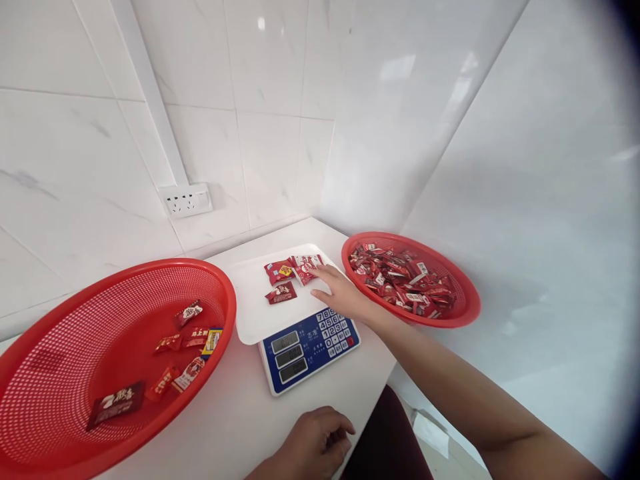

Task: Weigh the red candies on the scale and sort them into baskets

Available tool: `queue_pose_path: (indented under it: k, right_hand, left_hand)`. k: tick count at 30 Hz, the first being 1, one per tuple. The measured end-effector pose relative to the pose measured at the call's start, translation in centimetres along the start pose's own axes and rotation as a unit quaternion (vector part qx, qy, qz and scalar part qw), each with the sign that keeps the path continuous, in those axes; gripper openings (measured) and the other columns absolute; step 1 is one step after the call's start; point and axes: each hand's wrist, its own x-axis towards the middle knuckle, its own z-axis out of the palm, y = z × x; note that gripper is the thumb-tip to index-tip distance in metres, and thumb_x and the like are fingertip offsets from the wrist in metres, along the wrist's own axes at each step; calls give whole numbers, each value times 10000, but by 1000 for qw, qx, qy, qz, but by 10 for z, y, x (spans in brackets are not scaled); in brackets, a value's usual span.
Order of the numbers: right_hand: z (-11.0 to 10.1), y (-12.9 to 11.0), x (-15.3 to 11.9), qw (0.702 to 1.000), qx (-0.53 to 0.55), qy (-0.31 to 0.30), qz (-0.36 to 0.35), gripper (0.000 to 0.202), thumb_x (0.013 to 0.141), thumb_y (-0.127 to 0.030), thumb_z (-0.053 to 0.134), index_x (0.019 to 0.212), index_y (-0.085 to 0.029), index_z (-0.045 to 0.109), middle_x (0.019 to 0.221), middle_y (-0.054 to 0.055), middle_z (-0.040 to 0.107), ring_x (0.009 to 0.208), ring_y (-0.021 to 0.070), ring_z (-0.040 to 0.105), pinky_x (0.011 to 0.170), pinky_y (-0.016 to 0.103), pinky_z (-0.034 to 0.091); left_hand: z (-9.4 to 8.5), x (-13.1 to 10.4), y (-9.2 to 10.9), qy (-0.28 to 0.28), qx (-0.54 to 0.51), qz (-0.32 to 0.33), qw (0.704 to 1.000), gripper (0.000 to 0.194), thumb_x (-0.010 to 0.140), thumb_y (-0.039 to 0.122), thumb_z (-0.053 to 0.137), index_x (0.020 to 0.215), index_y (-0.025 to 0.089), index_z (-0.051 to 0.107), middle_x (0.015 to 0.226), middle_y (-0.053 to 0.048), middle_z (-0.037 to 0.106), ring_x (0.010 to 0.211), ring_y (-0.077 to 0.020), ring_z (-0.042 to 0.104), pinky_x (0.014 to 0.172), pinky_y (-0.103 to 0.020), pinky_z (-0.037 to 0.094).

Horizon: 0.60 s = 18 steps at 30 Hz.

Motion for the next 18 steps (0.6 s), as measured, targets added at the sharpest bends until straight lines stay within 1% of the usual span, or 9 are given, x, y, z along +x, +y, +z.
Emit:
queue_pose_path:
  k: [2, 4, 6, 9, 11, 14, 16, 18]
  right_hand:
    - [-8, 4, -10, 1000, -23, 0, 5, 461, 797, -318, 538, 1250, -260, 478, 1366, 62, 410, 1305, 265, 266, 1051, 490, 245]
    - [-24, 14, -19, 999, -43, 12, 24, 446, 805, -321, 527, 1243, -250, 487, 1369, 64, 405, 1307, 265, 261, 1059, 483, 236]
    - [-44, 32, -28, 996, -59, 27, 63, 442, 820, -334, 499, 1248, -224, 484, 1372, 83, 397, 1303, 265, 268, 1059, 468, 246]
    - [-72, 67, -43, 984, -92, 42, 149, 492, 828, -371, 476, 1281, -181, 451, 1366, 112, 400, 1285, 281, 303, 1053, 451, 260]
    - [-85, 89, -54, 972, -112, 8, 206, 535, 820, -390, 482, 1300, -161, 430, 1364, 127, 404, 1265, 299, 338, 1033, 452, 288]
    - [-92, 108, -65, 952, -111, -87, 271, 574, 812, -447, 477, 1301, -149, 436, 1320, 140, 462, 1190, 325, 440, 971, 439, 363]
    - [-91, 113, -68, 946, -107, -132, 277, 568, 824, -481, 442, 1280, -142, 465, 1271, 145, 515, 1134, 324, 498, 937, 420, 395]
    - [-88, 115, -68, 947, -110, -149, 263, 544, 841, -478, 411, 1256, -135, 490, 1244, 143, 540, 1105, 313, 522, 926, 401, 401]
  left_hand:
    - [0, 0, 0, 3, -1, 1, 1000, 267, 734, 137, 505, 947, 185, 658, 876, -45, 641, 725, -130, 590, 655, -191, 450]
    - [0, -1, 0, 3, 0, 5, 1000, 271, 733, 133, 503, 948, 186, 659, 872, -44, 641, 728, -131, 591, 655, -191, 450]
    - [0, -1, -1, 0, 2, 8, 1000, 270, 733, 135, 504, 948, 189, 659, 871, -43, 642, 726, -132, 593, 644, -190, 451]
    - [-1, 1, -2, -6, 6, 6, 1000, 269, 733, 139, 508, 952, 190, 656, 873, -45, 643, 730, -136, 598, 627, -187, 452]
    - [-1, 2, -2, -9, 8, 5, 1000, 273, 729, 129, 509, 952, 187, 655, 877, -48, 645, 735, -137, 600, 634, -189, 454]
    - [0, 3, -2, -6, 11, 11, 1000, 265, 728, 123, 507, 942, 184, 652, 865, -46, 646, 735, -136, 600, 648, -191, 454]
    - [0, 4, -3, -5, 11, 15, 1000, 252, 739, 131, 505, 938, 188, 649, 856, -40, 643, 730, -133, 596, 646, -189, 451]
    - [1, 4, -4, -6, 11, 13, 1000, 243, 752, 142, 500, 939, 192, 646, 857, -37, 641, 716, -128, 592, 636, -187, 450]
